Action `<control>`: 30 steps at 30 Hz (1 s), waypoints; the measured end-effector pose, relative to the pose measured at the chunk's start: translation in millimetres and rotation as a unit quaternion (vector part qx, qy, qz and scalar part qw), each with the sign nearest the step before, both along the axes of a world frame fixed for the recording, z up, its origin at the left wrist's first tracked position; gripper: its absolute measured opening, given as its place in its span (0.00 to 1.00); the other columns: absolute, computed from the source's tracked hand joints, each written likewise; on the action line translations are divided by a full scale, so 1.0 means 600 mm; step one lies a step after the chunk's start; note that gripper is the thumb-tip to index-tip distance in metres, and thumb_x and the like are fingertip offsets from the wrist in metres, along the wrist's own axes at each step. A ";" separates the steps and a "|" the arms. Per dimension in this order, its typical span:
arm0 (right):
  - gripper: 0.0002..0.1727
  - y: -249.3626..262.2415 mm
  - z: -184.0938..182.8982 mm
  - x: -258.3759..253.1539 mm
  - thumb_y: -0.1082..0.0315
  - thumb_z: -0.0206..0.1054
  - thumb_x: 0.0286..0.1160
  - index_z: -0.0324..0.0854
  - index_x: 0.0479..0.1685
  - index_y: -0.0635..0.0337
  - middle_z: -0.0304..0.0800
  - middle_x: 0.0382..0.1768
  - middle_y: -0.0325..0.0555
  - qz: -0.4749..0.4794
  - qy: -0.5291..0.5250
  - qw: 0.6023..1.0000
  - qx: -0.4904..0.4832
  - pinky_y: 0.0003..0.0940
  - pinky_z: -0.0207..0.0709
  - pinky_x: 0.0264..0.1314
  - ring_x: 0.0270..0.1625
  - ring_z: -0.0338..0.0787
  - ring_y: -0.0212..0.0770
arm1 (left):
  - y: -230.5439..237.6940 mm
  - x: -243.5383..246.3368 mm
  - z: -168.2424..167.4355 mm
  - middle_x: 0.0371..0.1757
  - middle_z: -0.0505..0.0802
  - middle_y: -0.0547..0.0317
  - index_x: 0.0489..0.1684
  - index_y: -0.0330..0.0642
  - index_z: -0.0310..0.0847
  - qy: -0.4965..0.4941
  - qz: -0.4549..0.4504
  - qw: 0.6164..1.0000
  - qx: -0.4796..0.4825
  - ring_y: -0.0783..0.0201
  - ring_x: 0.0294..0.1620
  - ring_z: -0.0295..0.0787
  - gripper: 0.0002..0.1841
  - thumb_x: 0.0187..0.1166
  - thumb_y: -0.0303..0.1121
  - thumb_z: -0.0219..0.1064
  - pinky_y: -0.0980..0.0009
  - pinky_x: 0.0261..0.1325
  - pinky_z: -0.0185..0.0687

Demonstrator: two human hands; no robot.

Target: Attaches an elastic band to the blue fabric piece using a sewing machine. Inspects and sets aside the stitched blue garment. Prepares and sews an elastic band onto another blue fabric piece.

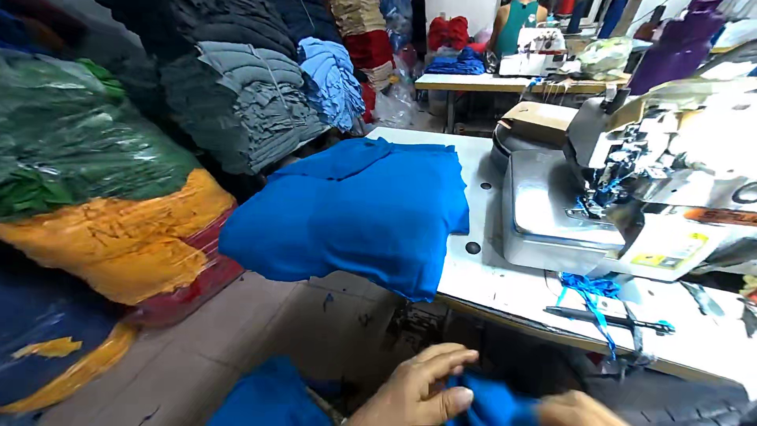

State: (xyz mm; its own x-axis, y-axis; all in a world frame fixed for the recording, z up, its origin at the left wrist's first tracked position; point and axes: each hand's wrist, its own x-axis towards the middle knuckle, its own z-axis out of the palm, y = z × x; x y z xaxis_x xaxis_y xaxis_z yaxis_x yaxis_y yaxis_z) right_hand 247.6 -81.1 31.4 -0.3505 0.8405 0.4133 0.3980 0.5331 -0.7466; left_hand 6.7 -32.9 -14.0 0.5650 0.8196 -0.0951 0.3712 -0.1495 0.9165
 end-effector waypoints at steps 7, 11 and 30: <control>0.11 0.017 -0.049 -0.038 0.71 0.60 0.85 0.81 0.52 0.74 0.92 0.40 0.48 -0.021 0.128 0.973 -0.190 0.26 0.83 0.52 0.43 0.90 0.28 | -0.023 0.071 0.021 0.63 0.91 0.36 0.78 0.19 0.69 -0.102 0.002 0.990 0.094 0.60 0.62 0.91 0.31 0.79 0.33 0.70 0.66 0.69 0.82; 0.20 0.013 -0.050 0.016 0.75 0.67 0.76 0.71 0.64 0.72 0.88 0.53 0.45 0.032 0.183 0.948 -0.259 0.29 0.86 0.53 0.51 0.90 0.29 | -0.013 0.090 0.014 0.40 0.94 0.46 0.71 0.23 0.79 -0.111 0.040 0.981 0.156 0.68 0.38 0.90 0.23 0.76 0.20 0.68 0.76 0.47 0.85; 0.19 0.023 -0.086 0.077 0.74 0.69 0.75 0.82 0.65 0.69 0.93 0.51 0.53 0.065 0.068 0.972 -0.216 0.28 0.83 0.56 0.50 0.92 0.33 | 0.011 0.091 0.000 0.50 0.96 0.49 0.68 0.26 0.82 -0.112 -0.022 0.984 0.139 0.78 0.48 0.90 0.22 0.80 0.32 0.68 0.81 0.59 0.82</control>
State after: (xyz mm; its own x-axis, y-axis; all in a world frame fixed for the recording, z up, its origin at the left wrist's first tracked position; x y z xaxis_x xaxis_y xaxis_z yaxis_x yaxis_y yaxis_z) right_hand 293.8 -67.6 -20.2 -0.4320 0.8981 0.0824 0.2301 0.1981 -0.9528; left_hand 61.4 -26.4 -13.7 0.5819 0.7705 0.2603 0.1528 -0.4179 0.8955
